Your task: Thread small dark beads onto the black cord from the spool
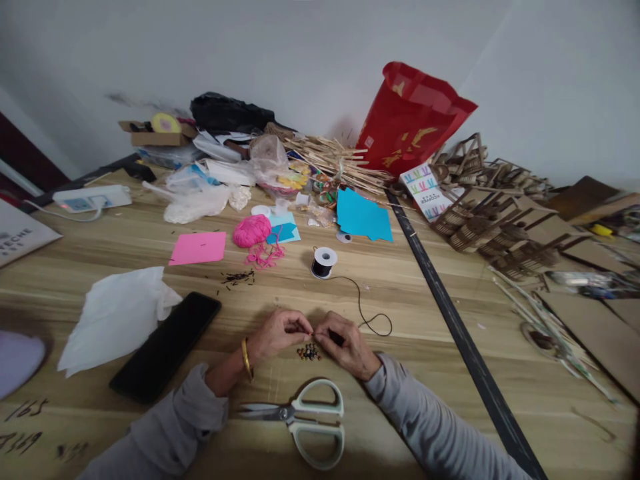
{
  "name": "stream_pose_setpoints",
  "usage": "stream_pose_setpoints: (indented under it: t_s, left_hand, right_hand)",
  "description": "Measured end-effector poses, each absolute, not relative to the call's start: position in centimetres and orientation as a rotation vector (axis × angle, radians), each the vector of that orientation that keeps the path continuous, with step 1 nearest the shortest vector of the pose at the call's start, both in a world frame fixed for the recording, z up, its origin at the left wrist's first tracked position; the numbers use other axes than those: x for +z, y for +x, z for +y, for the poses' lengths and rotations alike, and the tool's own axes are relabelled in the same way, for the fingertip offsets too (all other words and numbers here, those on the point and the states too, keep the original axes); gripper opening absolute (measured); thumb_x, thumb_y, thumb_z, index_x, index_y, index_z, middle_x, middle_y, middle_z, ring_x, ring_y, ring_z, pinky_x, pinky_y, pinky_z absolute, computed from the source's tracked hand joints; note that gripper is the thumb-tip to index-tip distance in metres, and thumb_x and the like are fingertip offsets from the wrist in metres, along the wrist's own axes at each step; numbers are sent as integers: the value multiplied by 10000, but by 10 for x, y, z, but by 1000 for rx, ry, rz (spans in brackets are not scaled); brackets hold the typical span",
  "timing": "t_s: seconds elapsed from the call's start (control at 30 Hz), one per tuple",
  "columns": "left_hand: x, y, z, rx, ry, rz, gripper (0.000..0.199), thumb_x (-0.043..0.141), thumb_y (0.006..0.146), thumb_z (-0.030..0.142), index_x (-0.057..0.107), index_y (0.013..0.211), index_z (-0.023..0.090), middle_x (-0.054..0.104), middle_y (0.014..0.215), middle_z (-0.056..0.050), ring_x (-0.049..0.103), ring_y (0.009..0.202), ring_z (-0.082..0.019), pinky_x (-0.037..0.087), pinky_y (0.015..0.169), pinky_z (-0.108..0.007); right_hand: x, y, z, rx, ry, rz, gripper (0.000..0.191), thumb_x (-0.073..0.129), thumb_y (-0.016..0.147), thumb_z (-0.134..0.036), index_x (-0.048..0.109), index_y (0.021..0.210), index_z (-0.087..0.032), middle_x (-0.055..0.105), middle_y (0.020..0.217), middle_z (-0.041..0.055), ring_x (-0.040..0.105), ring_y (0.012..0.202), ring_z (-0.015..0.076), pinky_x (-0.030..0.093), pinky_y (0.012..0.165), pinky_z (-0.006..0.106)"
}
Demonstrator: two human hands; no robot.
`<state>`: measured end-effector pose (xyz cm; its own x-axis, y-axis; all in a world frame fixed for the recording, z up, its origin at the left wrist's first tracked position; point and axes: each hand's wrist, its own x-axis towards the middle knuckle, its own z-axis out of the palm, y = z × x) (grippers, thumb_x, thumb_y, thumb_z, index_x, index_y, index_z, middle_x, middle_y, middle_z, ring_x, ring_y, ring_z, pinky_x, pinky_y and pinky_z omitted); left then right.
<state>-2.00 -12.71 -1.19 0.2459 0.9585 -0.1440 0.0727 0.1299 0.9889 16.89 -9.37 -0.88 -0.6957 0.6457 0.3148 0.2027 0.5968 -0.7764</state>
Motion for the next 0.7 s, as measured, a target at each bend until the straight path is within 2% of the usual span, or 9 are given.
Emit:
stream_pose_setpoints:
  t_s: [0.27,0.53,0.7]
  left_hand:
    - [-11,-20,-127,886,1245,1127,135,689,620,208,641,696,108,656,674,-29,599,643,-135,470,656,-251]
    - [-9,-18,-128,892,1231,1120,131,691,605,180,629,690,102,639,643,-21,576,601,-117,456,612,-237]
    - [-9,-18,-127,888,1216,1128,122,695,595,175,624,663,103,638,625,-17,576,591,-116,452,605,-234]
  right_hand:
    - [-15,169,-93,1011,-691,-2186,141,572,839,-292,606,838,-156,586,735,41,535,654,133,428,596,232]
    - [-11,168,-96,1021,-763,-2186,196,593,815,-309,540,717,-147,536,642,0,475,560,102,379,526,203]
    - [-13,169,-95,1027,-750,-2193,189,609,806,-291,537,709,-146,530,645,-1,472,575,101,370,541,205]
